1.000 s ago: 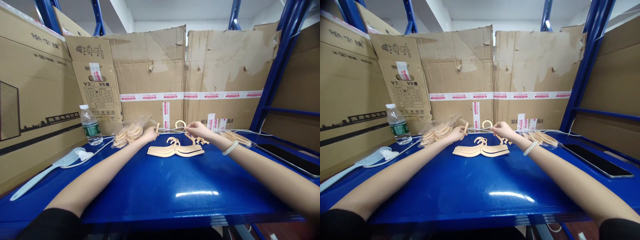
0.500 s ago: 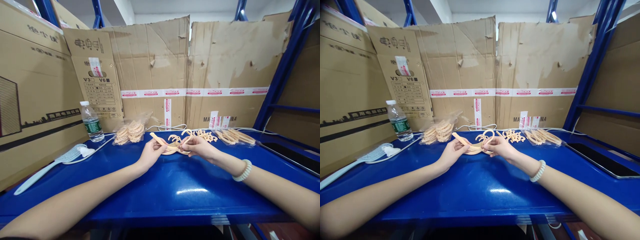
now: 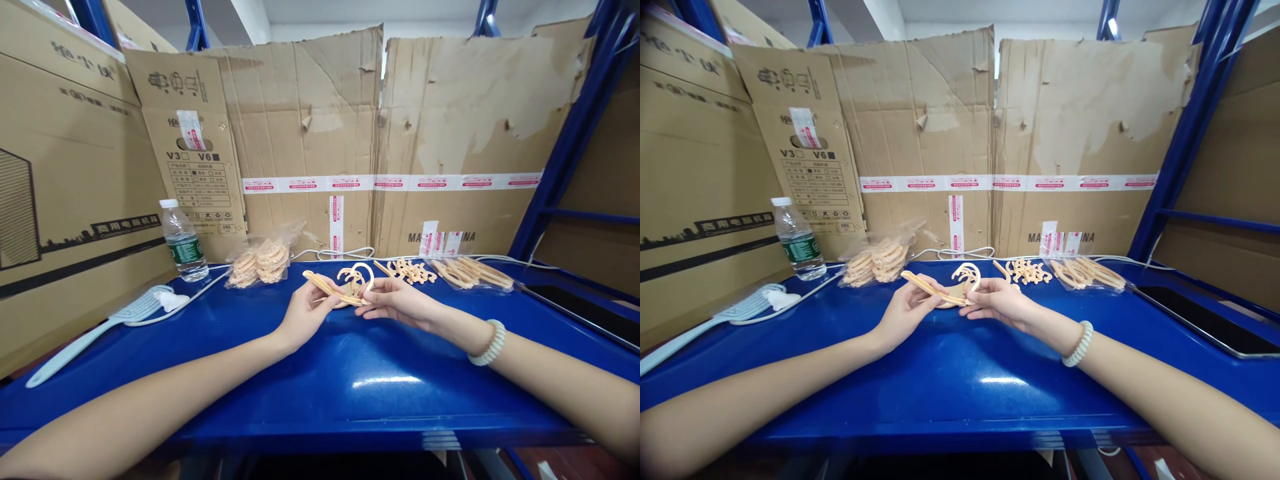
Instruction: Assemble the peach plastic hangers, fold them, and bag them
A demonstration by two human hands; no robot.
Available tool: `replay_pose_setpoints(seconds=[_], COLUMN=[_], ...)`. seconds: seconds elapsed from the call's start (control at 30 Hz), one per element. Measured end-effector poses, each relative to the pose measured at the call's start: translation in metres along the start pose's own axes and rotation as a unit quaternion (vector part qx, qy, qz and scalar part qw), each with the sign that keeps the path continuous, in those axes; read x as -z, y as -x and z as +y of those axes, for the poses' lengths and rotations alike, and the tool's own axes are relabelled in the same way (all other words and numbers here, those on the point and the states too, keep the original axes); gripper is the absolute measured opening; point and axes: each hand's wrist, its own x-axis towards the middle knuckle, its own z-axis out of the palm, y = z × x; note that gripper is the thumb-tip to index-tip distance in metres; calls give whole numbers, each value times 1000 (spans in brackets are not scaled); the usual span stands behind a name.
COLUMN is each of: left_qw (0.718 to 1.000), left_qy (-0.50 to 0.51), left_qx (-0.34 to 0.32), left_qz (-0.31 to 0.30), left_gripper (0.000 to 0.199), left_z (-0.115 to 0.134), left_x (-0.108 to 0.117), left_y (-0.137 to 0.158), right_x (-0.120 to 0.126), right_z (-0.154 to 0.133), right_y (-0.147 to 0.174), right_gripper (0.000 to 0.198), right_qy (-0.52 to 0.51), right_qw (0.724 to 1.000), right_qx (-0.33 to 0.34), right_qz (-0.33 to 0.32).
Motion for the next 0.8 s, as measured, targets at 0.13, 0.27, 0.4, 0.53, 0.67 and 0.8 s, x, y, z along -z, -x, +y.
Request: replay_pose_setpoints(seconds=[0.13,0.27,0.4,0.53,0.67,0.8], left_qw=[1000,999,999,999,998,997], left_qy=[12,11,0,-22,-37,-58], left_qx=[-18,-19,-10,-7,-21,-36], left_qz=[-20,-36,-33,-29,-40,-44], left_gripper=[20,18,17,17,16,16], left_z=[0,0,0,-1,0,4], left_x=[-1,0,0,0,0,-1], left_y=[1,1,1,1,2,3], right_x=[1,1,0,-1,-2,-7], right_z=[2,4,4,4,6,7], right_y=[-2,-2,-2,-1,-1,0], right_gripper=[19,26,29,33,35,33], right_qy=[-2,-3,-2,5,15,26], right_qw=[1000,1000,1000,1000,1000,999], right_qx=[3,15,18,9,20,29], right_qz=[3,6,8,6,12,27])
